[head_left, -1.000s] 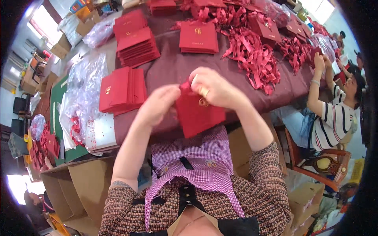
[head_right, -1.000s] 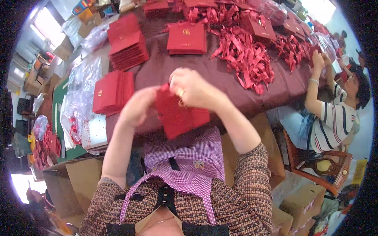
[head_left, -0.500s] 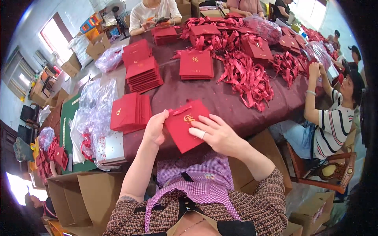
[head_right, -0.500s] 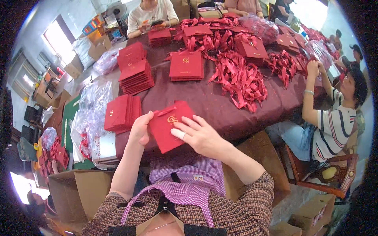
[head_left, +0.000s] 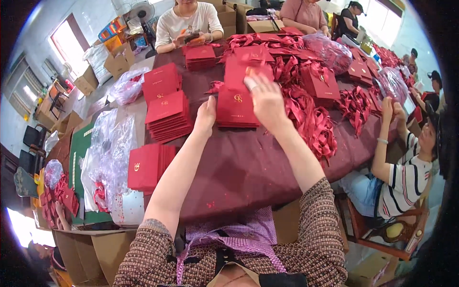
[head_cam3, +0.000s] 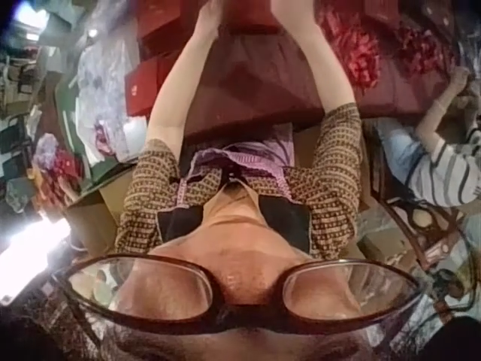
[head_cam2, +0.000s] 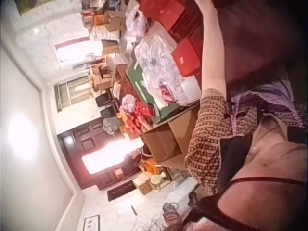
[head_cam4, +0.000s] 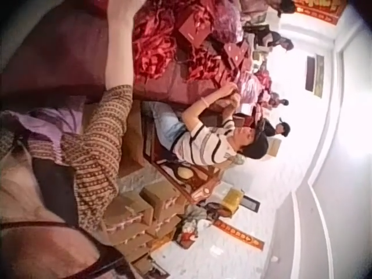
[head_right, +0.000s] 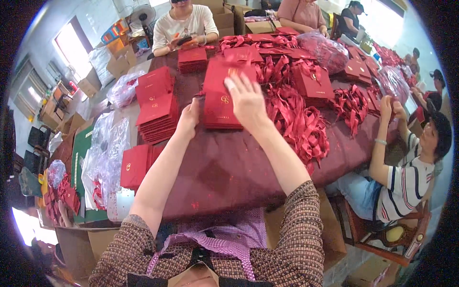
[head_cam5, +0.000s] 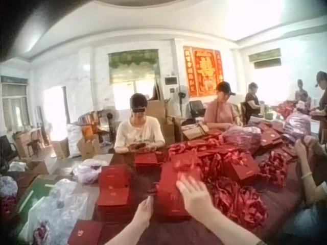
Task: The person assembles small paper gift bags by hand, attaching ribbon handles to each bag, folding the bags, and stacking them on the table.
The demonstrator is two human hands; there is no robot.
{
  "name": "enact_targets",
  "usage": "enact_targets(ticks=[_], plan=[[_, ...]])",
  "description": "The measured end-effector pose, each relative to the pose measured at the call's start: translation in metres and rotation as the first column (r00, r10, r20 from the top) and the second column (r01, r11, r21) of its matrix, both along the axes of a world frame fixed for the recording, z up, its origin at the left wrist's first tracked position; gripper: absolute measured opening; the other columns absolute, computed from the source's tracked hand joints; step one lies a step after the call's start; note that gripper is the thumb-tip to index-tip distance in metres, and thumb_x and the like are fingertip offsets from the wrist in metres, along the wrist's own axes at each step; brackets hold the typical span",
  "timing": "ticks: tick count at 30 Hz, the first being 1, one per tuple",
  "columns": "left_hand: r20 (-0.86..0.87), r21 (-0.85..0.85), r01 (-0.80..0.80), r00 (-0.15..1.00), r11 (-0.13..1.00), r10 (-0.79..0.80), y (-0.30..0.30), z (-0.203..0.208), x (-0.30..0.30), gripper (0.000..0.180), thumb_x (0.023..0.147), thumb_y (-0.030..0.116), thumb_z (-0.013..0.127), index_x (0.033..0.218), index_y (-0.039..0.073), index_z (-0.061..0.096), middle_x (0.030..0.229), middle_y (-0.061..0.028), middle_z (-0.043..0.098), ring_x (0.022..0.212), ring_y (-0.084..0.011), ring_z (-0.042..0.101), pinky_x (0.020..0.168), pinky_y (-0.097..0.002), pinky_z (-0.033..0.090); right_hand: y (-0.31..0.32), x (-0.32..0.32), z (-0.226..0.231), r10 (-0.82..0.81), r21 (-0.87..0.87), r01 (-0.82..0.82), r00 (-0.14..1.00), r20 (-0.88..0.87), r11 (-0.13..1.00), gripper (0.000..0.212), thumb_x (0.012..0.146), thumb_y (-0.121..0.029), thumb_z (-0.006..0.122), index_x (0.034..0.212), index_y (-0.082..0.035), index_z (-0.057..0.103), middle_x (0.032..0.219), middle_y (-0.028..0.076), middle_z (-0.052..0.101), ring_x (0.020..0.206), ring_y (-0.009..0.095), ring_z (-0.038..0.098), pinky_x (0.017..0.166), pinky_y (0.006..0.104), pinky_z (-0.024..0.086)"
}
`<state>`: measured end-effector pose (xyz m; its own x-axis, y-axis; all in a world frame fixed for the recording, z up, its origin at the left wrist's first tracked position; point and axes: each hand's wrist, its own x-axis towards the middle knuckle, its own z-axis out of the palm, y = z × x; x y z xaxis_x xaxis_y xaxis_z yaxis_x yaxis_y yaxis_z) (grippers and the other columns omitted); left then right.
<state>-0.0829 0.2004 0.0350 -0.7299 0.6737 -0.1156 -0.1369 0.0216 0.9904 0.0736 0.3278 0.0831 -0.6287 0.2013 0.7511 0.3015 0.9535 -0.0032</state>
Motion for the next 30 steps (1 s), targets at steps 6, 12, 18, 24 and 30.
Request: enact_targets(ticks=[6,12,18,24,30], plan=[[-0.144,-0.212,0.058,0.985,0.975,-0.090,0.043,-0.070,-0.055,0.051,0.099,0.039,0.044,0.119,-0.007,0.057,0.112,-0.0149,0.065,0.103,-0.0269,0.061,0.090,-0.0346,0.046,0.018,-0.021,-0.074,0.380,-0.512,-0.100,0.792,0.478,0.853,0.054,0.086,-0.024,0.063,0.135,-0.012,0.046,0.146,0.010,0.041,0.138,0.032,0.031,0.109,0.0474,0.026],[-0.583,-0.549,-0.168,0.779,0.819,-0.231,0.061,-0.054,-0.033,0.066,0.081,0.045,0.067,0.112,-0.011,0.053,0.116,-0.0334,0.055,0.113,-0.0437,0.053,0.097,-0.0451,0.044,0.032,-0.010,-0.080,0.503,-0.655,-0.117,0.744,0.440,0.746,0.054,0.086,-0.031,0.062,0.135,-0.012,0.048,0.148,0.011,0.039,0.141,0.032,0.025,0.112,0.0496,0.020],[-0.704,-0.556,-0.323,0.672,0.766,-0.228,0.048,-0.055,-0.023,0.061,0.078,0.039,0.072,0.110,-0.010,0.055,0.112,-0.0322,0.057,0.110,-0.0420,0.056,0.095,-0.0460,0.046,0.034,-0.017,-0.090,0.526,-0.689,-0.158,0.769,0.363,0.707,0.042,0.088,-0.033,0.061,0.125,-0.015,0.057,0.137,0.011,0.052,0.135,0.034,0.038,0.109,0.0480,0.026],[-0.645,-0.605,-0.320,0.734,0.729,-0.213,0.055,-0.044,-0.032,0.070,0.078,0.048,0.069,0.117,-0.009,0.053,0.119,-0.0318,0.054,0.112,-0.0438,0.054,0.096,-0.0473,0.045,0.037,-0.022,-0.090,0.532,-0.637,-0.284,0.814,0.236,0.717,0.037,0.087,-0.033,0.063,0.119,-0.014,0.060,0.129,0.017,0.056,0.128,0.035,0.045,0.104,0.0453,0.035],[-0.774,-0.179,-0.167,0.632,0.970,-0.034,-0.012,-0.011,-0.001,0.062,0.084,0.037,0.065,0.119,-0.010,0.045,0.125,-0.0364,0.046,0.117,-0.0489,0.046,0.098,-0.0492,0.039,0.027,0.004,-0.076,0.412,-0.425,-0.396,0.909,-0.057,0.814,0.035,0.083,-0.023,0.068,0.112,-0.005,0.061,0.118,0.017,0.061,0.115,0.034,0.055,0.096,0.0423,0.043]])
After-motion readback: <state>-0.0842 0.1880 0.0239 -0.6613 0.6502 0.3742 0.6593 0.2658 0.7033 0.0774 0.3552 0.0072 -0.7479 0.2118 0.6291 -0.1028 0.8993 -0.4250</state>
